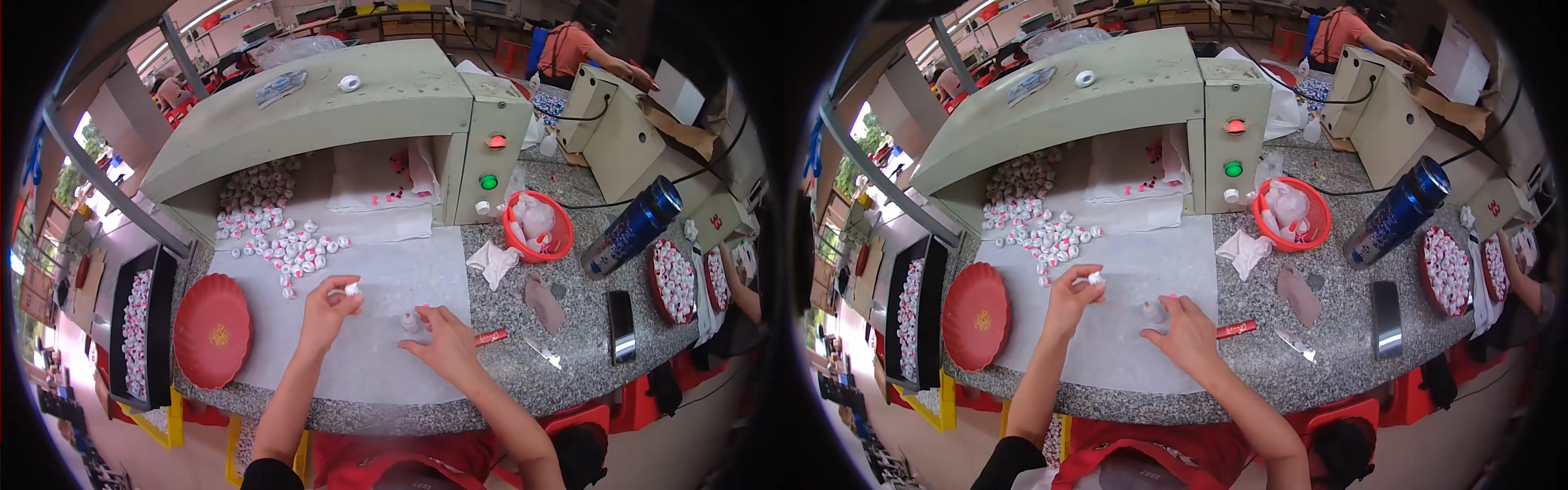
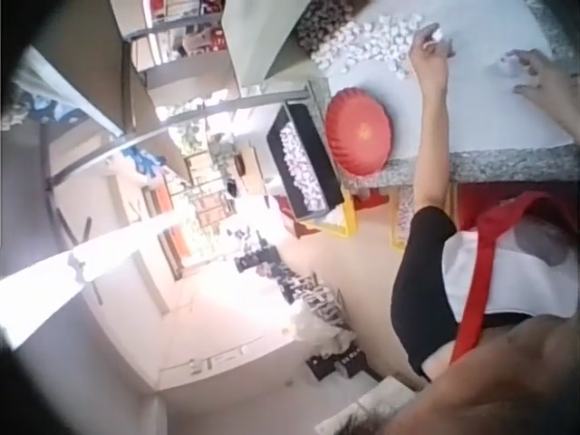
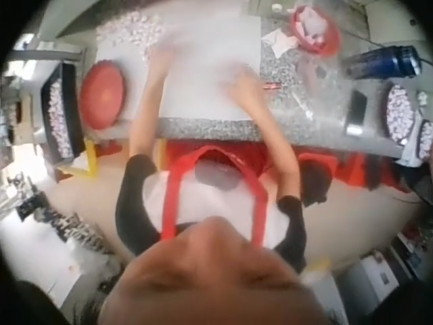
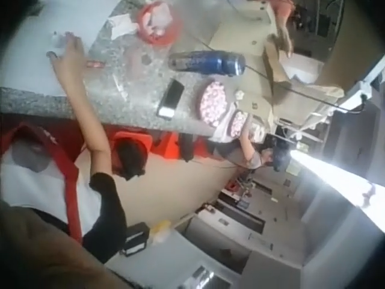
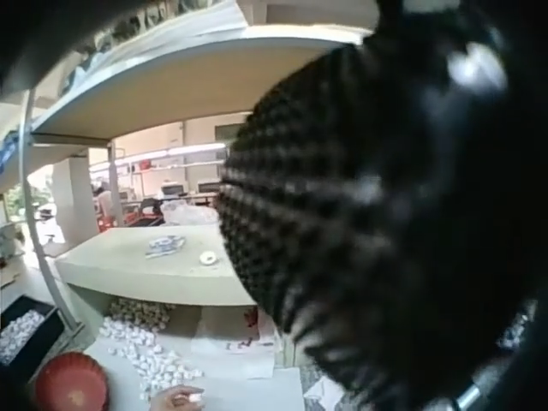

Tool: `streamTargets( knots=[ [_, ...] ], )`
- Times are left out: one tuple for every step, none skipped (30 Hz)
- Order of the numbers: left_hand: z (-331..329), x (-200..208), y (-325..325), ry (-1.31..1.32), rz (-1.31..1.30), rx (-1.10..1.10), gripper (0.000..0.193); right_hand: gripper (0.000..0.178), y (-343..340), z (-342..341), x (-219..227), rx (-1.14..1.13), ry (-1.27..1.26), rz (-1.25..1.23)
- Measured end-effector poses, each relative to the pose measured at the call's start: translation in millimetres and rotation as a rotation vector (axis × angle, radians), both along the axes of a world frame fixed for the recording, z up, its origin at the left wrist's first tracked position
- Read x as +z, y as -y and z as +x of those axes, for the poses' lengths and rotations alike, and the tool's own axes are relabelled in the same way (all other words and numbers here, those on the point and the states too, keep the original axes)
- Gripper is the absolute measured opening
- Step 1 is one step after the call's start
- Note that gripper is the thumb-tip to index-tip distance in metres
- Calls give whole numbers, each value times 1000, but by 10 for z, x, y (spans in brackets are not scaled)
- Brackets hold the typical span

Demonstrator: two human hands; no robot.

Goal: Gluing small pink bows onto white round plastic toy components at a factory workbench.

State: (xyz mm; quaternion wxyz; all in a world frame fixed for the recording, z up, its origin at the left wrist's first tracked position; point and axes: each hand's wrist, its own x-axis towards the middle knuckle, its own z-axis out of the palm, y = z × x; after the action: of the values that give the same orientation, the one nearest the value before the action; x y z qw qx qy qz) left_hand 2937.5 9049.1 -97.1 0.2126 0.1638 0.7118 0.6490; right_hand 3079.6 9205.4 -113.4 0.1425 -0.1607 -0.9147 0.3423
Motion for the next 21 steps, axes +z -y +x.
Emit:
streamTargets(
  knots=[
    [58, -22, 78, 37, -10, -16, 29, 47, 41, -59, -40, 16, 32, 3],
    [115, -29, 139, 41, -2, -20, 29, 47, 73, -84, -69, 38, 67, 10],
    [161, -38, 183, 130, 61, -34, 31, 47, 86, -95, -113, 33, 72, 18],
    [189, -37, 208, 220, 125, -48, 33, 45, 85, -105, -163, 21, 41, -4],
    [212, -11, 205, 221, 133, -48, 33, 42, 79, -131, -197, 14, 6, -25],
    [256, 22, 166, 376, 258, -100, 35, 40, 69, -149, -210, 6, -28, -46],
    [293, 46, 143, 527, 384, -143, 37, 40, 69, -191, -178, 20, -28, -40],
    [309, 45, 124, 676, 512, -188, 39, 37, 54, -230, -101, -1, -116, -207],
    [318, 21, 118, 673, 522, -178, 39, 34, 34, -263, -13, -21, -202, -376],
    [338, -10, 101, 672, 553, -195, 40, 31, 6, -277, 55, -45, -286, -543],
    [353, -39, 86, 670, 584, -211, 41, 31, -23, -284, 93, -34, -282, -536],
    [354, -62, 59, 670, 615, -230, 42, 29, -69, -282, 127, -7, -293, -590],
    [350, -58, 36, 670, 625, -226, 42, 28, -110, -283, 160, 21, -303, -645],
    [354, -31, 21, 714, 633, -196, 41, 27, -135, -289, 197, 50, -312, -702],
    [343, -6, 15, 757, 639, -167, 41, 27, -133, -289, 235, 57, -308, -698],
    [323, -4, 10, 801, 645, -137, 41, 26, -115, -261, 269, 45, -318, -753],
    [304, -33, 20, 799, 651, -128, 41, 25, -81, -230, 301, 33, -326, -809],
    [296, -79, 37, 746, 655, -118, 41, 25, -50, -209, 328, 22, -334, -867],
    [291, -126, 54, 694, 658, -107, 41, 25, -20, -202, 351, 30, -327, -867],
    [302, -150, 57, 645, 660, -99, 41, 25, 8, -169, 382, 0, -340, -872],
    [312, -137, 58, 649, 664, -91, 41, 25, 39, -139, 411, -30, -353, -877]
  ],
)
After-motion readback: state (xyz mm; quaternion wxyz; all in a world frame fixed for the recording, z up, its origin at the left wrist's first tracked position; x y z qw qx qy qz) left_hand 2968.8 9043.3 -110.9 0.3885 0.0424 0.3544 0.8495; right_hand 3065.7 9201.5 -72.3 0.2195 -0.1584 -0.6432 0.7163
